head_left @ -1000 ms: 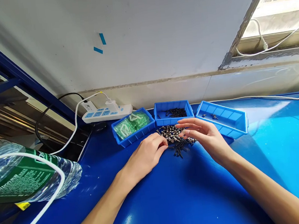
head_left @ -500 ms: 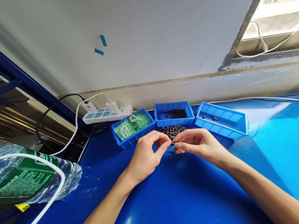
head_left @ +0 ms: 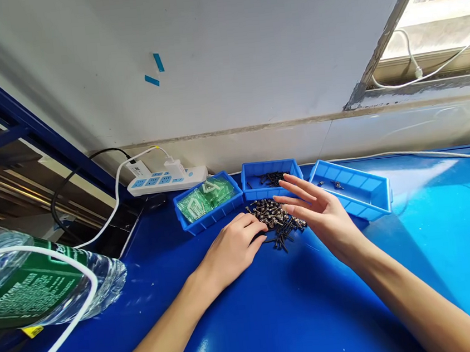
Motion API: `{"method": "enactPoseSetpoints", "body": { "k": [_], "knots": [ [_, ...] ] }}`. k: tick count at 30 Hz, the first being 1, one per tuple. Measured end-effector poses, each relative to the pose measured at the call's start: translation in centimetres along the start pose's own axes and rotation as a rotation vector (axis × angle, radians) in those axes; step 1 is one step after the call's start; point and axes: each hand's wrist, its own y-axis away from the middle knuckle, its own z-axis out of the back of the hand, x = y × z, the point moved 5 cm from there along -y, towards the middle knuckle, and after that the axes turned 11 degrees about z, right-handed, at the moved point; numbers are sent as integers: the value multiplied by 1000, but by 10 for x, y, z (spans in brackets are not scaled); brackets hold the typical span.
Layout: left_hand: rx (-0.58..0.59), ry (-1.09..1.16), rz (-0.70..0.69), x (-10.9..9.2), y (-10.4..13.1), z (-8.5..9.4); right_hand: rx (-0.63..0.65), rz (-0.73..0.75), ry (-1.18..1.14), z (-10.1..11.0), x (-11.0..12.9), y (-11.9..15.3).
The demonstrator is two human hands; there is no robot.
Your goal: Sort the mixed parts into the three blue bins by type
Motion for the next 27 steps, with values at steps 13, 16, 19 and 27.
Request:
{"method": "enactPoseSetpoints", "body": {
  "k": [13,16,19,27],
  "knots": [
    [-65,236,77,-2,-4,15,120,96,235,-1,6,2],
    [-122,368,141,-2,-5,22,252,85,364,-8,12,4],
    [-112,462,197,-3,-5,24,345,25,338,-13,11,6],
    [-53,584,269,-3,-3,20,317,-143,101,-15,0,8]
  ]
}}
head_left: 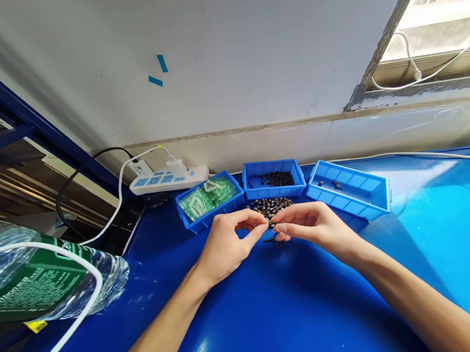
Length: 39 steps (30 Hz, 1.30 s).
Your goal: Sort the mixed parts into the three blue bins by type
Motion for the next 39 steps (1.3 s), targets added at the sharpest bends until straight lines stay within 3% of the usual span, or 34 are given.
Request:
{"method": "enactPoseSetpoints", "body": {
  "k": [3,9,14,25,29,35,39],
  "knots": [
    [13,-46,-18,2,-1,0,-19,-12,18,2,3,-1],
    [58,-434,-145,7,2,-11,-323,129,-17,19,4,-3],
    [71,-529,-178,11,5,-20,-323,159,-12,24,-3,-2],
    [70,-624,-195,9,6,-21,-306,166,-9,24,2,-1],
    [16,-537,-185,6,4,-13,-269,170,49,23,0,-1],
    [-53,-108,-100,3,1,-2,-90,182,278,10,7,-1],
    [-63,23,-43,2,1,-3,8,119,241,4,7,0]
  ]
}}
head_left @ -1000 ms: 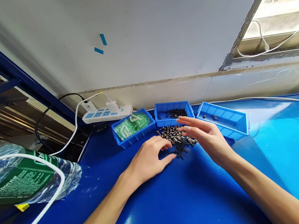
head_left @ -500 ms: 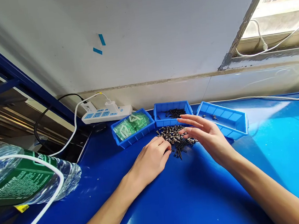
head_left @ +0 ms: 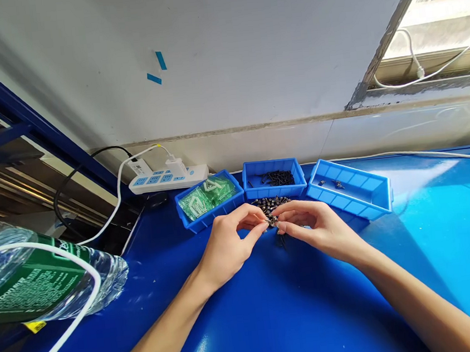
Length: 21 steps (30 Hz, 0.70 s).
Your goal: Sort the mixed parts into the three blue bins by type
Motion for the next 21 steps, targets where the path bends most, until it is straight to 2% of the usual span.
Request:
{"method": "enactPoseSetpoints", "body": {
  "k": [5,9,13,18,21],
  "knots": [
    [-18,32,-18,-2,2,-2,26,-115,-207,-6,-7,0],
    [14,12,-43,-3,2,-3,14,-157,-283,-9,-5,0],
    [45,-211,-128,-3,1,1,-5,-177,-266,-6,-5,-1],
    [56,-549,-274,4,1,-1,-280,-74,-345,11,-12,-3],
    [64,-616,-297,9,2,-9,-332,-30,-384,11,-13,-2]
  ]
}}
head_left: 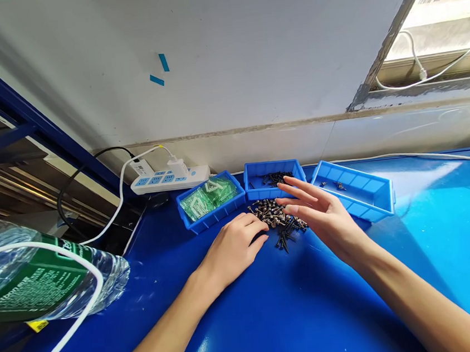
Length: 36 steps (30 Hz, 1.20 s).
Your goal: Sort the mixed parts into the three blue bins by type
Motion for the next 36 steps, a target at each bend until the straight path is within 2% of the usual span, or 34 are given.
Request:
{"method": "enactPoseSetpoints", "body": {
  "k": [7,14,27,29,32,36],
  "knots": [
    [-3,-22,-26,-6,2,-7,36,9,12,-3,1,4],
    [-79,-67,-98,-10,5,-5,37,24,32,0,3,4],
    [6,-150,-68,-11,2,-5,36,19,85,3,2,3],
    [-26,-109,-70,-11,1,-3,42,29,105,3,2,3],
    [-122,70,-27,-9,0,5,83,74,220,3,4,2],
    [-177,406,165,-1,-2,11,220,137,420,-6,8,4]
  ]
}}
